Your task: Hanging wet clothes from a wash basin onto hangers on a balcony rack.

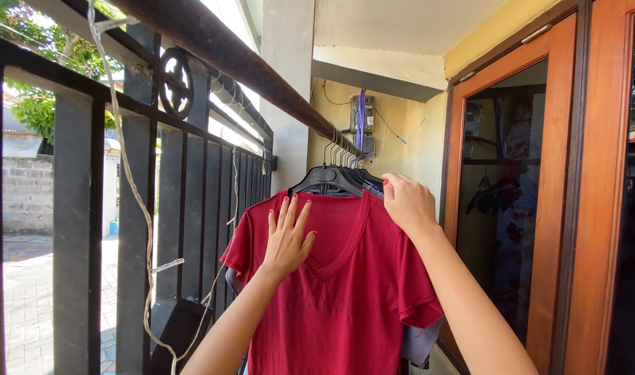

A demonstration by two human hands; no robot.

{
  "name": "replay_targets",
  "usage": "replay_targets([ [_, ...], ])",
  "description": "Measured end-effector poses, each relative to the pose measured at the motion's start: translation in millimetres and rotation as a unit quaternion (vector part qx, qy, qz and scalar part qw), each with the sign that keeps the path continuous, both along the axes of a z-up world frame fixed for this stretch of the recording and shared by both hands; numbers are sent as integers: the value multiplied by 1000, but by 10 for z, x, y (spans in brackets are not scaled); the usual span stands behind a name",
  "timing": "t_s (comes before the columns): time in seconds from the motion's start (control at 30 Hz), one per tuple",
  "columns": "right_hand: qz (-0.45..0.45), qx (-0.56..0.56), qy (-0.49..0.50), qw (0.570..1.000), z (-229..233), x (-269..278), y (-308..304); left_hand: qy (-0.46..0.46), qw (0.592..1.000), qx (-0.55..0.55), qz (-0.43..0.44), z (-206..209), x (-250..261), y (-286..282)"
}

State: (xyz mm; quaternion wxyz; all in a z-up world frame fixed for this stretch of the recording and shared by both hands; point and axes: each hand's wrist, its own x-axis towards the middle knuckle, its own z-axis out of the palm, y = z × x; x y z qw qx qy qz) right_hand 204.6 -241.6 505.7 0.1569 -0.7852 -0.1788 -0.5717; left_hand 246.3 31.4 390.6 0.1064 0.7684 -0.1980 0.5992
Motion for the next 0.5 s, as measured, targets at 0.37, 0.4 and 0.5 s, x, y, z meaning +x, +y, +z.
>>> replay_targets([
  [0.37,13,7,-35,999,64,-288,-213,-12,1000,7,2,188,-264,-230],
  [0.4,15,4,-40,999,66,-328,-231,-10,1000,8,2,203,-325,-262],
  [0.5,18,1,-41,999,64,-436,-289,-13,1000,6,-3,214,-428,-344],
])
